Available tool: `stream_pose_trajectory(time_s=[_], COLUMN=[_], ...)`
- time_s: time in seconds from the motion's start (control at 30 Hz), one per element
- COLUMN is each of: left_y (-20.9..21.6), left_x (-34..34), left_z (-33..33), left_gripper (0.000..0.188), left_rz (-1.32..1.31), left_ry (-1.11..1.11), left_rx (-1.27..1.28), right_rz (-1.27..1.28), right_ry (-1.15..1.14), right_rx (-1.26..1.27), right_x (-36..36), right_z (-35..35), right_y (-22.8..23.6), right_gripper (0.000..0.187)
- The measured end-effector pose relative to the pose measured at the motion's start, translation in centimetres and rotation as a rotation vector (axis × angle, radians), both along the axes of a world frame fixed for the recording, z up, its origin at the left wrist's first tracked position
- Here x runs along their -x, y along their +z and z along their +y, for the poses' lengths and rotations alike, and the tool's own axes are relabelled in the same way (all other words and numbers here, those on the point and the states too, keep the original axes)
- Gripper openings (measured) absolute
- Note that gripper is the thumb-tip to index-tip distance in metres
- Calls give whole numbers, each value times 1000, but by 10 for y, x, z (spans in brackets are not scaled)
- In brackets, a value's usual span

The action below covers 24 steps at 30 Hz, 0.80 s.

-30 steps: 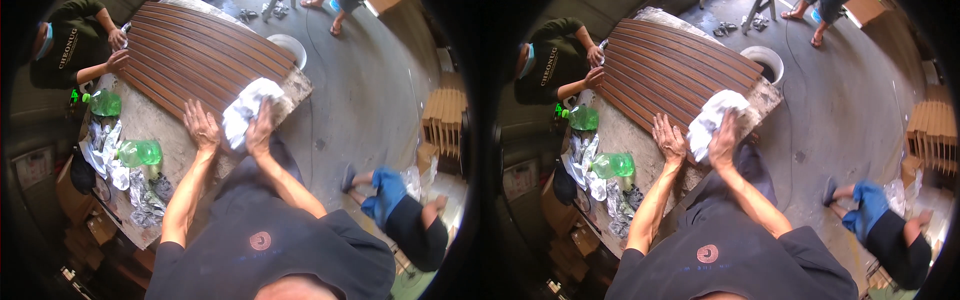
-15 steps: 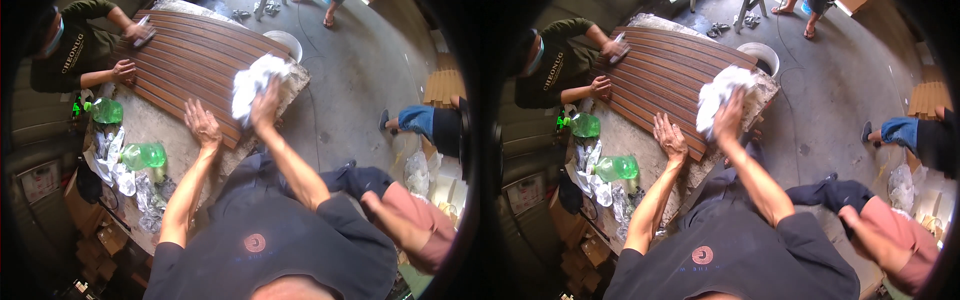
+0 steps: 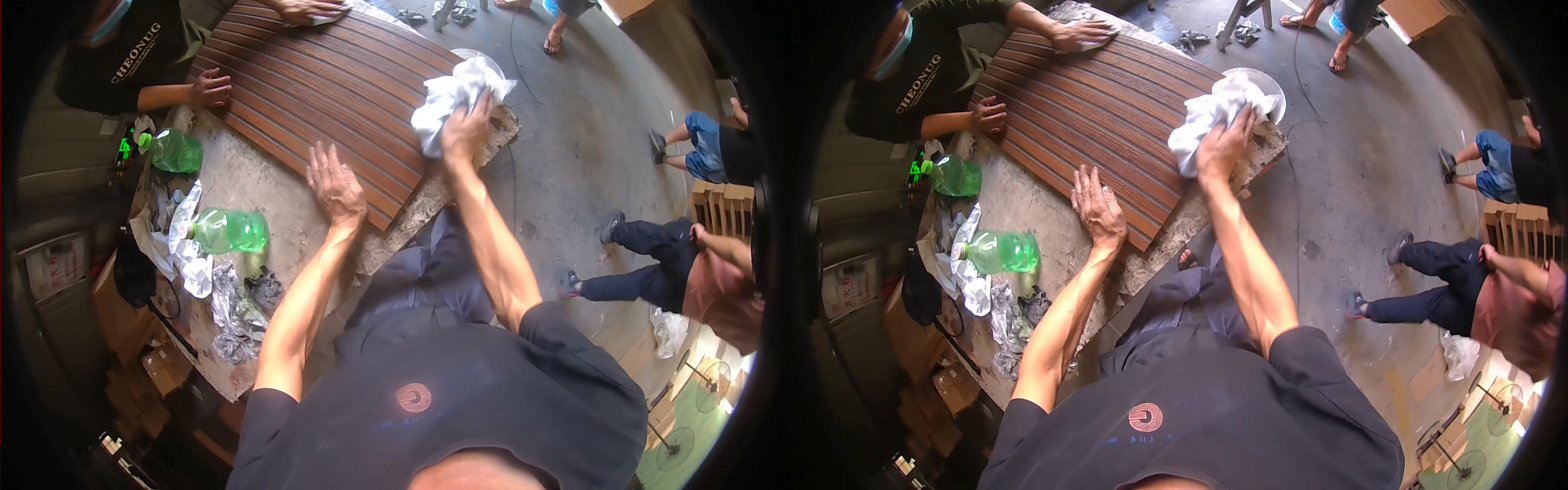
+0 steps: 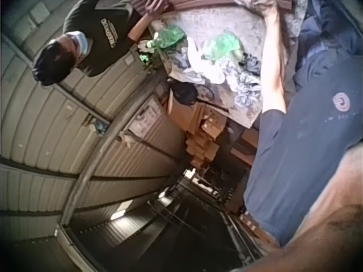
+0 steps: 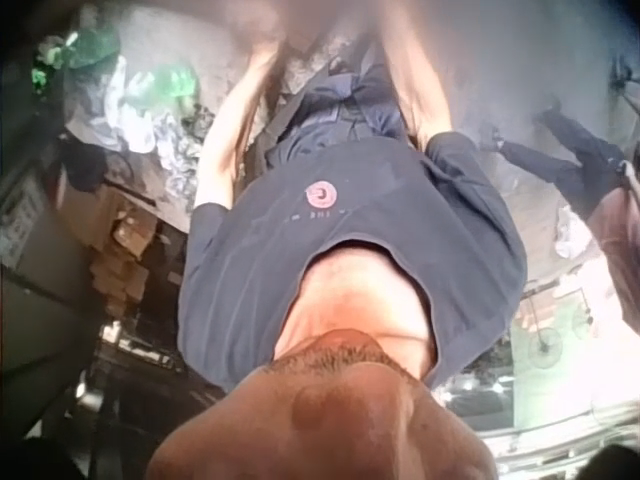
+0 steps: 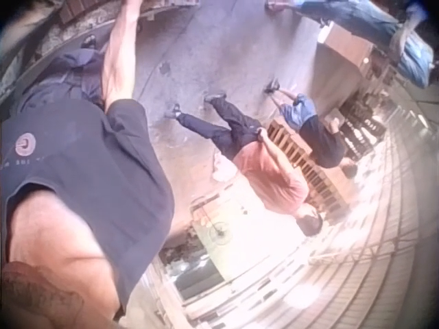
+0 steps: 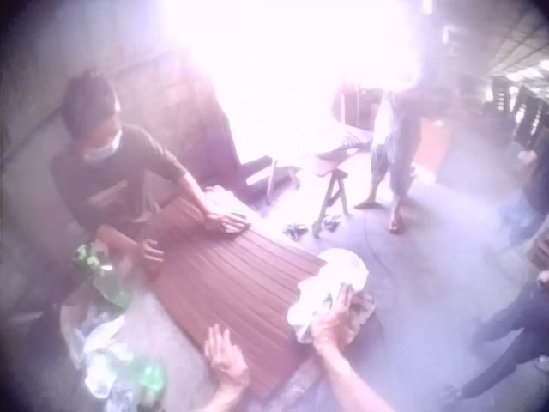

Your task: The person rubs a wooden furniture panel with a cloth, applies liquid from a bottle to the panel, and continues wiping the surface before carrying the panel to a stack of finished items.

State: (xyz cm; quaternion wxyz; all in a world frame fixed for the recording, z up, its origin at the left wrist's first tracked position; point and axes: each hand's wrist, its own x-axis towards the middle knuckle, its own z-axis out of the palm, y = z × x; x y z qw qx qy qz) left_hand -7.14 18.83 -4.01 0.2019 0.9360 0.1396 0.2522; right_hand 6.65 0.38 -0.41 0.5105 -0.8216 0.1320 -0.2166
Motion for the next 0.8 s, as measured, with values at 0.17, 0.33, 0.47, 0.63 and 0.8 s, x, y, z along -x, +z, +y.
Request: stream_pose_trajectory(time_s=[0.17, 0.33, 0.47, 0.63, 0.8], left_y=[-11, -14, -2, 0, 7], left_x=[8, 10, 11, 9, 5], left_z=[10, 14, 9, 4, 1], left_gripper=[48, 48, 47, 47, 48], left_rz=[-1, -53, -40, -19, -24], left_ry=[18, 19, 18, 28, 35], left_rx=[-28, 114, 67, 24, 59], right_rz=[-18, 28, -179, -230, 646], right_ry=[578, 827, 854, 962, 970], right_rx=[121, -347, 214, 792, 720], right_x=[189, 200, 126, 50, -48], right_z=[44, 3, 11, 34, 56], right_y=[-11, 27, 47, -15, 43], right_gripper=[65, 57, 53, 49, 51])
